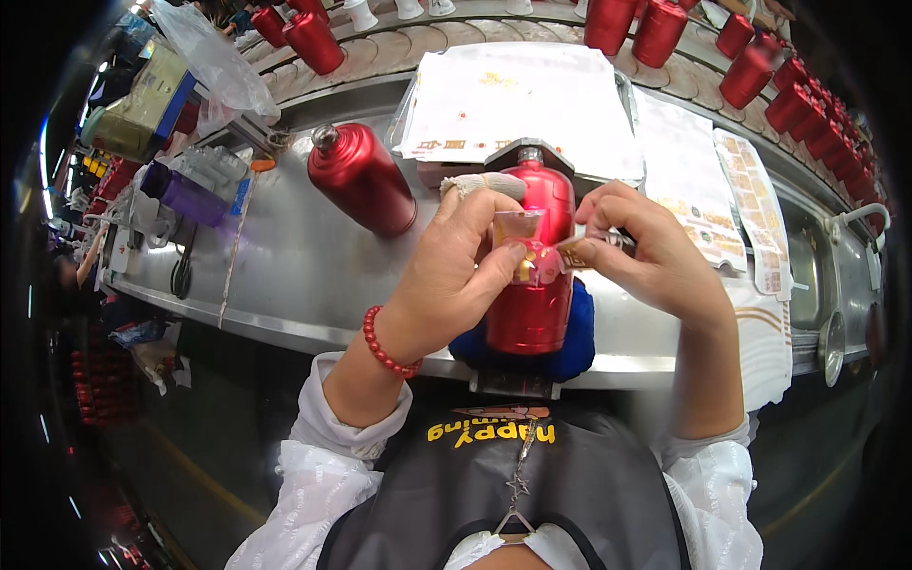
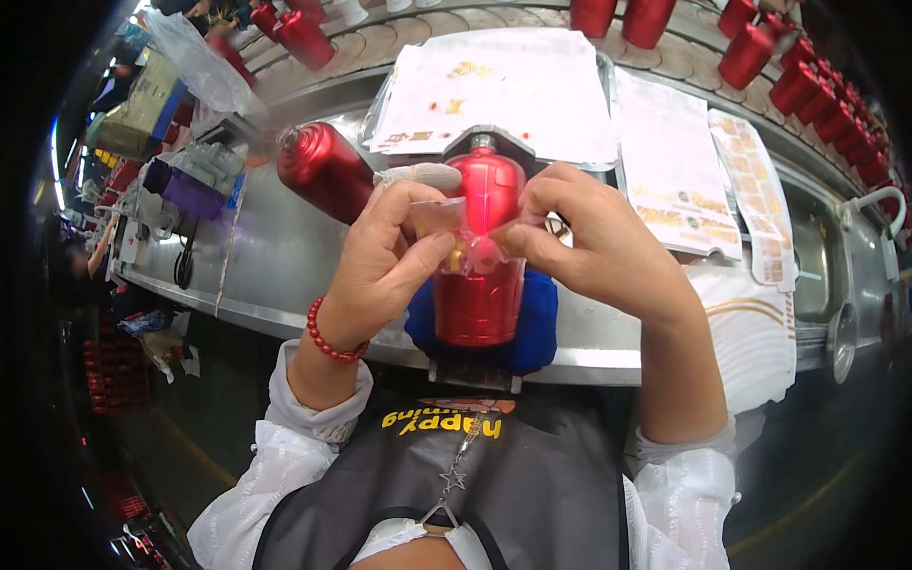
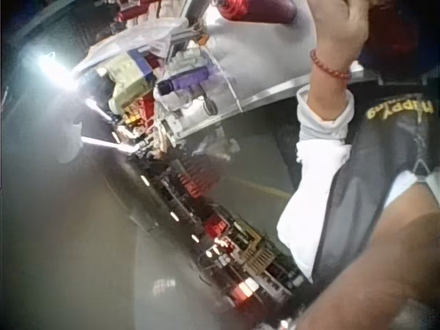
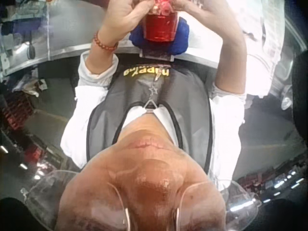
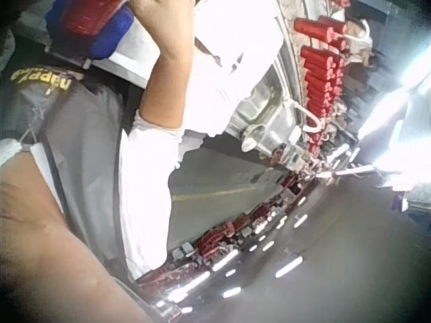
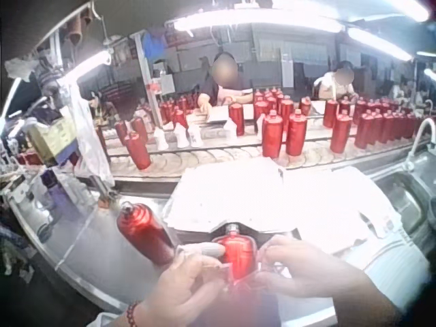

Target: The person applies gold decorative stickers to red cylindrical bottles, peels off backing, smooths the labels with a green card, and places finished bottles on a nearby surface.

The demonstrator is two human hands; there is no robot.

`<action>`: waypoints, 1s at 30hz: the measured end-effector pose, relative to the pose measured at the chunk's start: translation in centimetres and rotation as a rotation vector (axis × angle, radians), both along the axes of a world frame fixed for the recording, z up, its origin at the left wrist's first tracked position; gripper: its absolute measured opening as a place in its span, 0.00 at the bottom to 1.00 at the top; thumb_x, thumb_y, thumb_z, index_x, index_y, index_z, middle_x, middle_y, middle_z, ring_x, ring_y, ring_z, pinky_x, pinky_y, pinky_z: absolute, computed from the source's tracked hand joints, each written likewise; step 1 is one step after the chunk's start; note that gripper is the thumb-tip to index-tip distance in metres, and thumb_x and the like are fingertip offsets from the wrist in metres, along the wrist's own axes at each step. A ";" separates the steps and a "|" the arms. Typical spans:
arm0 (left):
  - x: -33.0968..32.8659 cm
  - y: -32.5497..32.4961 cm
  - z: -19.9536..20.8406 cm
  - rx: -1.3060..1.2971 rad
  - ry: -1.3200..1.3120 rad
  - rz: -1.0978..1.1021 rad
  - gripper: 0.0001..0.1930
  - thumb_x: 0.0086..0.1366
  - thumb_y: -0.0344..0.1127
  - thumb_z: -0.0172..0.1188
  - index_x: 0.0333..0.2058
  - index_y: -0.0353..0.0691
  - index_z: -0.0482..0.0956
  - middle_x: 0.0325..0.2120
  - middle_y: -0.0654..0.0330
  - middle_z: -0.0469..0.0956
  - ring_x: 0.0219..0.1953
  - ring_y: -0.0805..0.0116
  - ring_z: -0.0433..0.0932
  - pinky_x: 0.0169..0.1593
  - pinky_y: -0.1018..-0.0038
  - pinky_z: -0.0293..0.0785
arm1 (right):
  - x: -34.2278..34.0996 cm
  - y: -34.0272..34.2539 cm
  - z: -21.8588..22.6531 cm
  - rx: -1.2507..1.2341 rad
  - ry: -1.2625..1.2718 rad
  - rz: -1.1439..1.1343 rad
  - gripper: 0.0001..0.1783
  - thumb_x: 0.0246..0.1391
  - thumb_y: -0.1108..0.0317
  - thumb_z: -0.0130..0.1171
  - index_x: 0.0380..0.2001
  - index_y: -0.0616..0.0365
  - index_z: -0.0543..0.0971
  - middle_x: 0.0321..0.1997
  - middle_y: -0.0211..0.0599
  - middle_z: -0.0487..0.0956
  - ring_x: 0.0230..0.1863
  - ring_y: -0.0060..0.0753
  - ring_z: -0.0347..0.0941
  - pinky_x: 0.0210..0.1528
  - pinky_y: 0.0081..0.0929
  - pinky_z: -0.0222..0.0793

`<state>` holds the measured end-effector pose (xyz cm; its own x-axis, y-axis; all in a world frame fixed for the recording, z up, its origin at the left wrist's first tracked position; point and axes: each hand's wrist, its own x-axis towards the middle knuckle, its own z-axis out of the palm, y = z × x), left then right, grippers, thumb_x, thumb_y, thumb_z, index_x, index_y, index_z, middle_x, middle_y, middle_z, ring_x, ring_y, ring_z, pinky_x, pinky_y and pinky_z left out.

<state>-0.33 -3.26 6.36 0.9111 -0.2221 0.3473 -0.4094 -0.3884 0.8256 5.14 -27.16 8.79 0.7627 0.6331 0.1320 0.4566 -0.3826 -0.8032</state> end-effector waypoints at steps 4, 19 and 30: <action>0.1 0.3 -0.9 0.239 -0.227 0.095 0.11 0.66 0.26 0.60 0.47 0.37 0.76 0.37 0.60 0.71 0.33 0.77 0.73 0.38 0.81 0.72 | -0.4 1.7 -2.6 0.000 -0.323 -0.267 0.10 0.54 0.72 0.62 0.39 0.62 0.76 0.41 0.45 0.75 0.45 0.45 0.73 0.48 0.35 0.70; 0.9 1.4 -1.9 0.023 -0.084 -0.022 0.10 0.61 0.23 0.59 0.42 0.36 0.76 0.41 0.51 0.73 0.42 0.54 0.70 0.45 0.66 0.70 | -6.1 2.5 -6.6 -0.029 -0.593 -0.191 0.26 0.63 0.54 0.59 0.58 0.59 0.77 0.58 0.47 0.68 0.60 0.50 0.64 0.63 0.44 0.60; 0.6 1.0 -1.9 -0.301 0.099 -0.061 0.13 0.62 0.15 0.52 0.45 0.33 0.72 0.49 0.53 0.71 0.35 0.75 0.76 0.39 0.77 0.77 | -6.0 3.0 -5.8 0.022 -0.595 -0.226 0.28 0.49 0.67 0.69 0.54 0.63 0.78 0.54 0.48 0.71 0.54 0.53 0.69 0.57 0.46 0.67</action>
<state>0.25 -2.24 4.51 0.9319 -0.1786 0.3158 -0.3362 -0.0981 0.9367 -0.86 -24.17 3.01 0.6692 0.4575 0.5855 0.7372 -0.5078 -0.4457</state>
